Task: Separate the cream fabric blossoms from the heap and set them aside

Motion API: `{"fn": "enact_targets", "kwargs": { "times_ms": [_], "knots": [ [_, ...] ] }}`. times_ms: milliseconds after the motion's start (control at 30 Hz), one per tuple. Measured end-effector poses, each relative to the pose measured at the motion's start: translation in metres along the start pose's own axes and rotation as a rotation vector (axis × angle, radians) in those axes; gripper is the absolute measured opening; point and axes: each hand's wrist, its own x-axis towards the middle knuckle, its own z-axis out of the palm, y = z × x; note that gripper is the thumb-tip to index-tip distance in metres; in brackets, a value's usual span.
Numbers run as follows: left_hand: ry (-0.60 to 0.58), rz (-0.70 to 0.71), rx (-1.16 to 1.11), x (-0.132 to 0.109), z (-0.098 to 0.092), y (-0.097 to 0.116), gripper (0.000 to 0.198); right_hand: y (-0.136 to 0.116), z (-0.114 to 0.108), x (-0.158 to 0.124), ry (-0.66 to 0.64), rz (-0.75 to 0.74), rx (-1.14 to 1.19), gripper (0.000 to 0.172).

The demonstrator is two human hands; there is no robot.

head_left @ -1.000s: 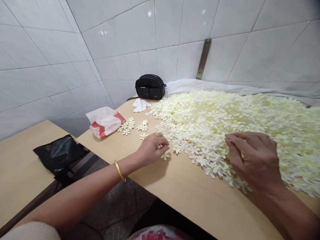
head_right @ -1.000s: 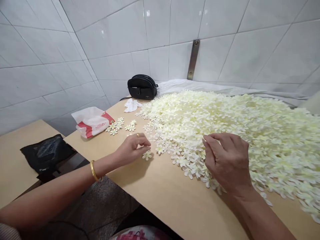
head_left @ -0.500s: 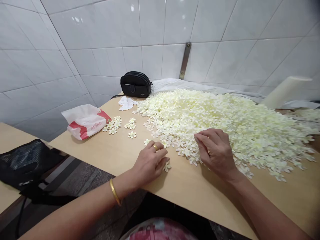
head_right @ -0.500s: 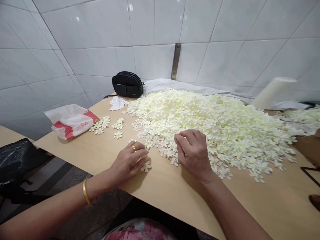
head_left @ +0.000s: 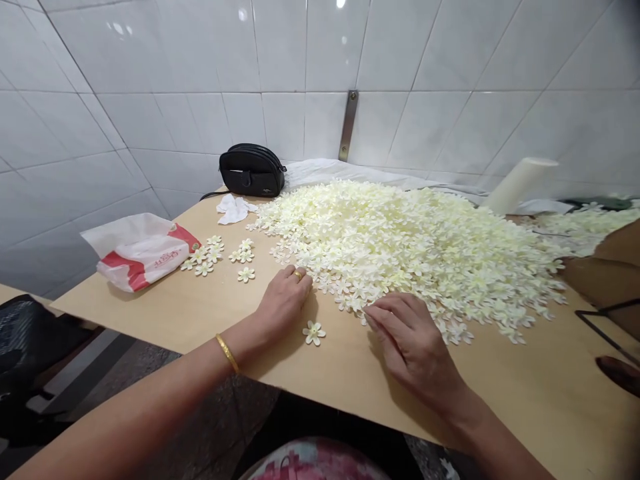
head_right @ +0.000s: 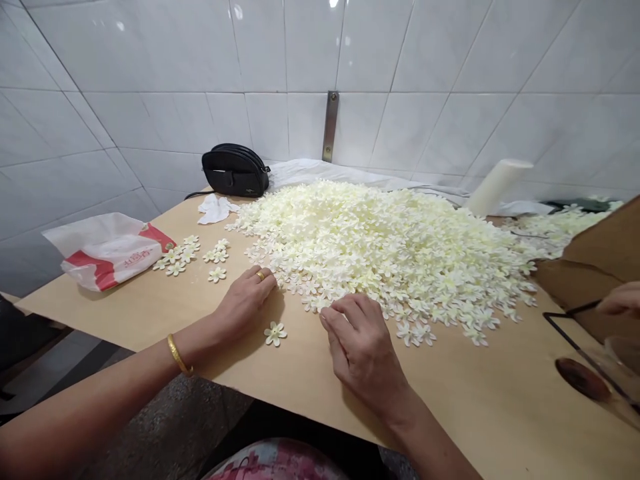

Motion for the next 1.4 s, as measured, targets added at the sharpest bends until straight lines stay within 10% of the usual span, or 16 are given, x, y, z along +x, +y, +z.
{"fn": "enact_targets", "kwargs": {
  "times_ms": [267, 500, 933, 1133, 1400],
  "knots": [
    [-0.009, -0.148, -0.693, -0.015, -0.011, 0.049, 0.018, -0.011, -0.005, -0.013, 0.089, 0.138, 0.103, 0.019],
    [0.039, -0.039, -0.408, -0.021, 0.013, 0.055, 0.019, -0.012, 0.004, -0.023, 0.068, 0.225, 0.111, 0.017],
    [0.205, 0.028, -0.056, -0.048, -0.002, 0.014, 0.017, -0.026, 0.002, -0.047, -0.079, 0.245, 0.093, 0.027],
    [0.181, 0.308, -0.33, -0.056, 0.001, 0.06, 0.03, -0.031, 0.004, -0.051, -0.144, 0.198, -0.01, 0.041],
    [0.148, 0.227, -0.661, -0.052, 0.014, 0.089, 0.048, -0.04, 0.004, -0.046, -0.181, 0.097, -0.137, 0.03]
  ]
}}
